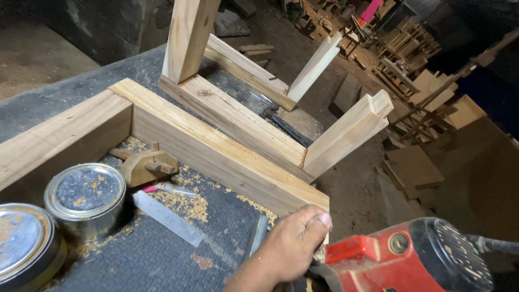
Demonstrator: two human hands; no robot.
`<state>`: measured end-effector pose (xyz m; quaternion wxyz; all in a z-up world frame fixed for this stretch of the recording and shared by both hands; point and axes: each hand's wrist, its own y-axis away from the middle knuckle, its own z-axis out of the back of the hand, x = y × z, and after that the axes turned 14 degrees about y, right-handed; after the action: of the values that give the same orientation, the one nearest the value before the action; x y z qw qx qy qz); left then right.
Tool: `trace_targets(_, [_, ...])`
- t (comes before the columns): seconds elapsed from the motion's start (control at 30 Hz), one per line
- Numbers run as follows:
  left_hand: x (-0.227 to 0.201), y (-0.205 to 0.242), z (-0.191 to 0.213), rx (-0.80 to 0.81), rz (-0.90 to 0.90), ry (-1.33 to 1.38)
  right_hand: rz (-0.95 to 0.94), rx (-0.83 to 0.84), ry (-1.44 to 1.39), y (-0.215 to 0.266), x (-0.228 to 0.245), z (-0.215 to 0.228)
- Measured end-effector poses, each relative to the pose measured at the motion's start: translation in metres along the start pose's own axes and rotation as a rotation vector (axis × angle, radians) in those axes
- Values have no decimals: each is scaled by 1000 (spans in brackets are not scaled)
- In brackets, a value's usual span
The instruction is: The person uses a handheld electric router to shape the edge of a wooden frame on a workbench. They guide the tool along the wood, creating a groove and generating sawdust.
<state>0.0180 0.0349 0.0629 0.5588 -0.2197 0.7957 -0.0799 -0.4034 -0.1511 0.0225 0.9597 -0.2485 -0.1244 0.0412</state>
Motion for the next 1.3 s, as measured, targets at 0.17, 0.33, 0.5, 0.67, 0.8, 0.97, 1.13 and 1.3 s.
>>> trace_targets(0.17, [1,0,-3,-31,127,-23,74,3,-16,-2,1,-18])
trace_targets(0.33, [16,-1,-4,-85,5,-78,112,28,-23,12,22,-29])
trace_targets(0.5, [11,-5,-7,-181,-130,-289,-277,124,-639,23,77,7])
trace_targets(0.67, [14,-13,5,-299,89,-237,-13,199,-885,32,126,24])
trace_targets(0.8, [9,-9,24,-45,-443,-1070,80,240,-812,37,146,41])
trace_targets(0.97, [3,-2,27,-330,-31,-1000,45,393,-685,38,145,69])
trace_targets(1.13, [-2,2,35,-157,-311,-1338,45,362,-734,41,154,84])
trace_targets(1.3, [-3,5,27,-493,186,-855,61,367,-766,41,156,91])
